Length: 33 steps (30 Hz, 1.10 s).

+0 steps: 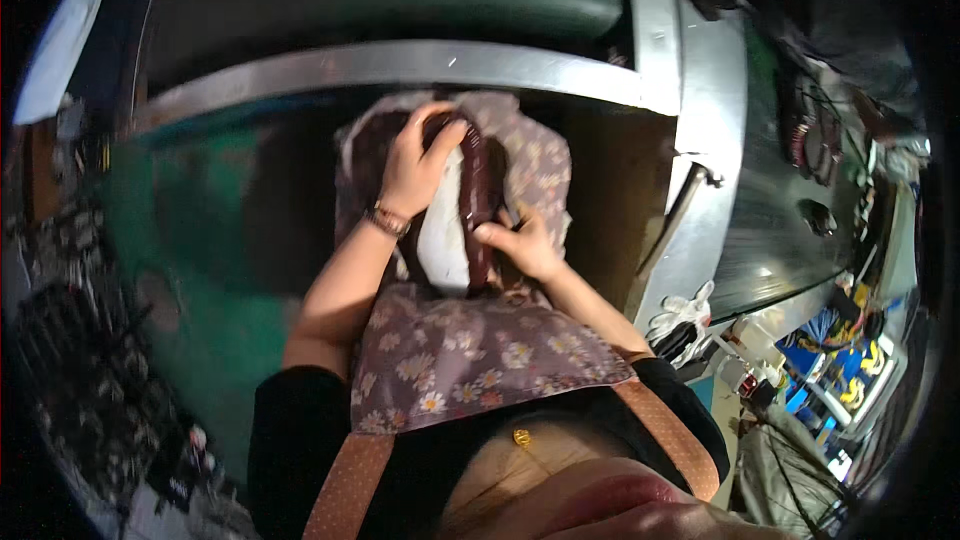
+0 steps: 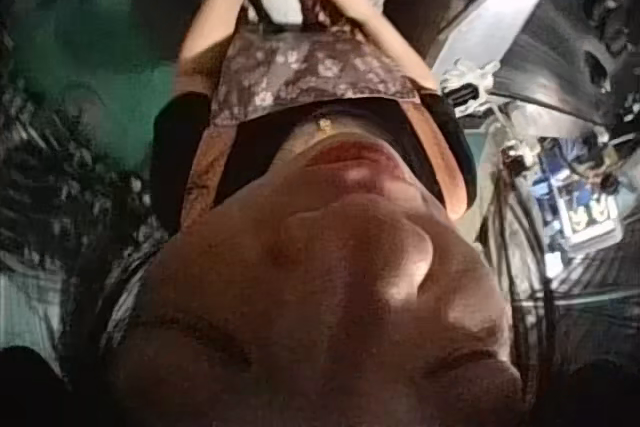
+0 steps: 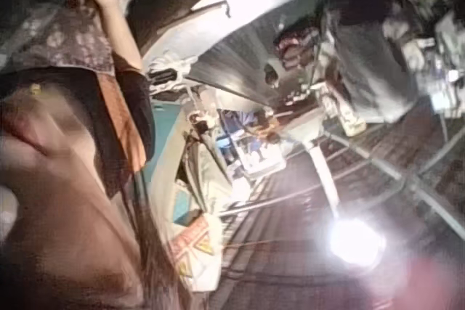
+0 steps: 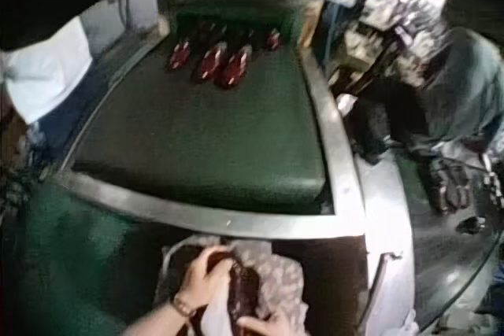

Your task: Assembling and refining shoe components on a production line using hand tools.

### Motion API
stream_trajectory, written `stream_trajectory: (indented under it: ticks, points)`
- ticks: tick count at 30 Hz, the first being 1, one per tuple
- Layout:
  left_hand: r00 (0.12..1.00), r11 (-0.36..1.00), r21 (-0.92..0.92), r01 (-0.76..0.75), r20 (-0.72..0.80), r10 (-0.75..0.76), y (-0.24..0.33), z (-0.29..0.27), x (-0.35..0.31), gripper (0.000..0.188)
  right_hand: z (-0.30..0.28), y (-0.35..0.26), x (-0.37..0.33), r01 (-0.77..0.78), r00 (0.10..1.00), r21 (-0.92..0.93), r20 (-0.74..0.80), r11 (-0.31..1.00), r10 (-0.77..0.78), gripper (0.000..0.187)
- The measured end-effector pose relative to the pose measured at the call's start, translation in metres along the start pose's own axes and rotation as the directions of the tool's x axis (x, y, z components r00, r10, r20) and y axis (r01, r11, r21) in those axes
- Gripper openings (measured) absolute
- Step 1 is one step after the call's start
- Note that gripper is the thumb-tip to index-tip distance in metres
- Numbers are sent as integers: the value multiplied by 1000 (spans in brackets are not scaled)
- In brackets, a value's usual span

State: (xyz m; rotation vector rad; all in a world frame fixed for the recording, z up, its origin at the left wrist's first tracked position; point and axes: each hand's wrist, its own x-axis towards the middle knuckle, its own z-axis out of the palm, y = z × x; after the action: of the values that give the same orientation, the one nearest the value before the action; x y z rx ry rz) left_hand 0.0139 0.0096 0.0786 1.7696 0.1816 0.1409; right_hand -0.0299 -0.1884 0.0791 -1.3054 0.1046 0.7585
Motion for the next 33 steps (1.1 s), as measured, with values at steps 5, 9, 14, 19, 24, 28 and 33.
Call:
stream_trajectory:
  ticks: [5,9,14,19,24,28,33]
  points:
    - [989,978,-177,108,121,-88,-12,-19,-7,33,-12,24,6,-65,998,-234,9,970,69,45]
    - [967,895,-390,216,210,-142,-6,-23,-11,43,-6,14,-2,-98,995,-88,-43,991,94,38]
    - [990,968,-215,129,91,-112,-3,-18,-13,55,-3,10,-5,-131,991,-104,-14,986,130,33]
    - [1000,980,-197,25,21,-21,-6,-11,-10,44,-5,13,-3,-111,994,-92,-33,990,108,42]
    - [998,957,-287,53,48,-41,-9,-6,-8,39,-2,0,-1,-80,997,-83,-17,993,79,27]
    - [998,944,-326,52,60,-34,-28,-5,-6,37,-14,26,-2,-214,976,-111,-74,971,206,41]
    - [996,862,-499,84,64,-61,-59,-10,-7,33,-26,0,-16,-2,947,-201,-315,980,-63,20]
